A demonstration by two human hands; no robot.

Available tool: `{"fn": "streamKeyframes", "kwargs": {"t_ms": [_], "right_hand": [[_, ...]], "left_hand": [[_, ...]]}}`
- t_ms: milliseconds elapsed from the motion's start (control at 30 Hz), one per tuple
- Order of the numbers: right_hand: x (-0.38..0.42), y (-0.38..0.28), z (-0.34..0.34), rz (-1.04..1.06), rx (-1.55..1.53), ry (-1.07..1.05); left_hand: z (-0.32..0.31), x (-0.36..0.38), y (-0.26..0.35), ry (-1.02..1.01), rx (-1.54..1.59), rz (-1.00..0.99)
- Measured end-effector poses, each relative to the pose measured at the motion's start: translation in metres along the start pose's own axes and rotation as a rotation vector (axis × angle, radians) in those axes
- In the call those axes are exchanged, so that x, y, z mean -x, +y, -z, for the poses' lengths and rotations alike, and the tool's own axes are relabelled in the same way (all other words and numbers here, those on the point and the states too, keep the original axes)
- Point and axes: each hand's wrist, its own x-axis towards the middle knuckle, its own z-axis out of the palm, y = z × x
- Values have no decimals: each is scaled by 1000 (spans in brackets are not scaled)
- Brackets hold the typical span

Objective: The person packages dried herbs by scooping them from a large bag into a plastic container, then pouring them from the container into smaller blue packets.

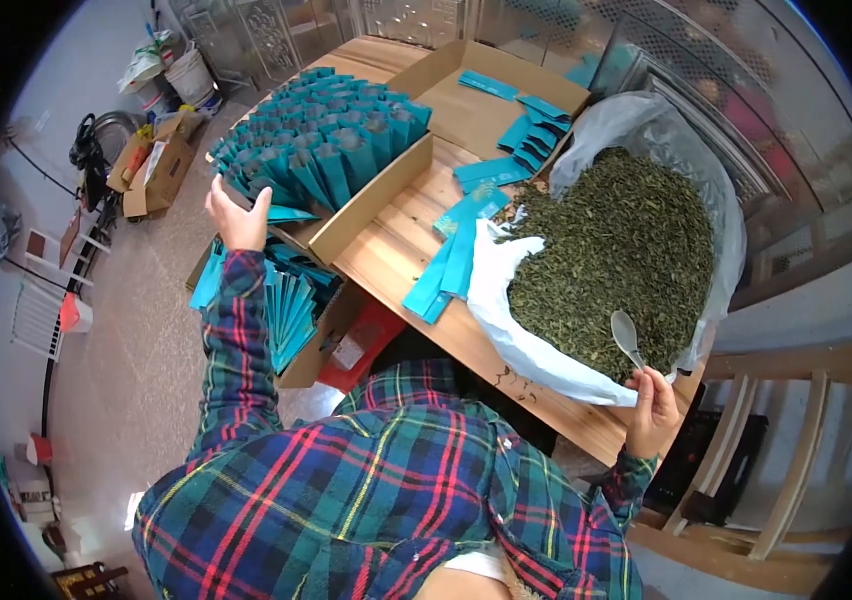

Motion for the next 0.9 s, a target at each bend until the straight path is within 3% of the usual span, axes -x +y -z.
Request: {"fn": "streamKeyframes", "kwargs": {"t_ms": [33, 100, 167, 233, 333, 433, 633, 733, 900], "right_hand": [[-1, 0, 0, -1, -5, -1], [-2, 0, -2, -5, -12, 0], [-3, -2, -2, 6, -10, -4], [-3, -5, -3, 16, -9, -8], [0, -13, -3, 42, 11, 5], [9, -12, 7, 64, 62, 33], [16, -9, 22, 19, 110, 81], [8, -7, 18, 12, 84, 45], [1, 1, 7, 29, 54, 13]], "left_hand": [[9, 1, 25, -2, 4, -2], [21, 5, 82, -13, 62, -301], [8, 15, 128, -229, 221, -425], [-35, 35, 158, -536, 525, -383], [-129, 66, 173, -769, 457, -338], [-174, 84, 183, -910, 360, -333], [-218, 86, 175, -1173, 334, -418], [-229, 84, 173, -1249, 594, -152], [-207, 83, 199, -1316, 680, -190]]}}
